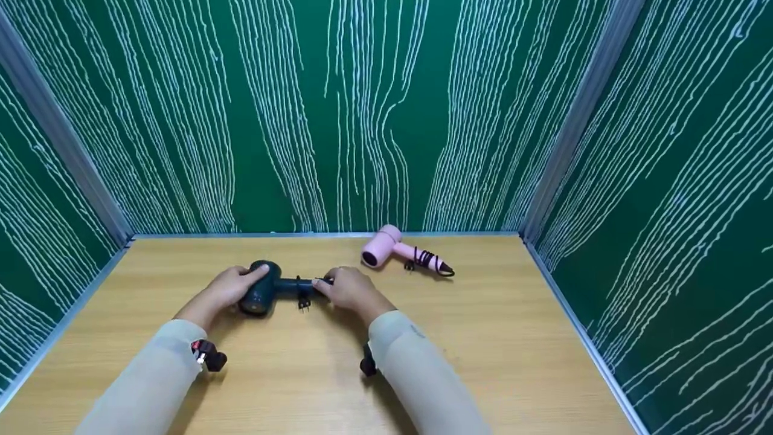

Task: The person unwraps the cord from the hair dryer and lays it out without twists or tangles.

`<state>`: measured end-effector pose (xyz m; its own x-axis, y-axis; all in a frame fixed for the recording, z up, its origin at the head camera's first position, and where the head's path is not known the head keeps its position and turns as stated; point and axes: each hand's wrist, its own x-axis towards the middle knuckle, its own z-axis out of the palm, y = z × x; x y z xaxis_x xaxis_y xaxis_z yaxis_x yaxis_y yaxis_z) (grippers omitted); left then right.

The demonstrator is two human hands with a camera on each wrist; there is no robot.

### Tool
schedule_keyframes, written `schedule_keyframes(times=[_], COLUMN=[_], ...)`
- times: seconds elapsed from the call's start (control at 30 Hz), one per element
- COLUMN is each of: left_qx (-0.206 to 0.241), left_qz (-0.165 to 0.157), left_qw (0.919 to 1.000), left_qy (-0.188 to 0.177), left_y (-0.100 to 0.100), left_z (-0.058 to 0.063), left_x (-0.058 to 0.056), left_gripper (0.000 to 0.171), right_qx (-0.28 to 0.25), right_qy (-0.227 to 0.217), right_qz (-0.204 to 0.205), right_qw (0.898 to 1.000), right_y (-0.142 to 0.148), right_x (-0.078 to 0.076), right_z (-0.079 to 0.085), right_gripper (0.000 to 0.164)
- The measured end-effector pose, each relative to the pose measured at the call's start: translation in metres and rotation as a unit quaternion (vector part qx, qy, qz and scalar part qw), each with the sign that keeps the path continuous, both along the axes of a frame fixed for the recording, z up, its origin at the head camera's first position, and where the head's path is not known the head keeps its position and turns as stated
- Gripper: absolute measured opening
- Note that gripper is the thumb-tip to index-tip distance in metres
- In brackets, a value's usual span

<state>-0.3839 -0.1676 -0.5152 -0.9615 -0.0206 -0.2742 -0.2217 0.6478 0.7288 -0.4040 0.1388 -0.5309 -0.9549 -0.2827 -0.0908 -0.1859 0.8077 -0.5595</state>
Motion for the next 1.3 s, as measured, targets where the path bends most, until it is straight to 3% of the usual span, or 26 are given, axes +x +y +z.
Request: schedule_keyframes(times=[0.27, 0.57, 0.9, 1.1, 1.3], left_qx=[-0.011, -0.004, 0.047, 0.084, 0.134], left_qz=[-0.028, -0.018, 0.002, 0.02, 0.02], left_qw=[0.9993, 0.9997, 0.9989, 0.9962, 0.9906], left_qy=[-0.024, -0.014, -0.005, -0.009, -0.015], left_y=[0.013, 0.02, 0.027, 0.03, 0.034], left_z=[0.01, 0.005, 0.006, 0.01, 0.015], left_x=[0.01, 0.008, 0.008, 0.01, 0.011], left_gripper=[0.121, 0.12, 0.108, 0.095, 0.093], right_qx=[0.025, 0.032, 0.023, -0.001, -0.014], right_qy=[-0.002, 0.022, 0.052, 0.017, 0.02], right_qz=[0.007, 0.03, 0.075, 0.064, 0.064], right_qw=[1.0, 0.999, 0.996, 0.998, 0.998], right_y=[-0.012, -0.023, -0.027, -0.024, -0.02], right_x=[0.001, 0.002, 0.005, 0.007, 0.009], right_z=[0.001, 0.002, 0.009, 0.02, 0.033], right_gripper=[0.064, 0.063, 0.05, 0.052, 0.051])
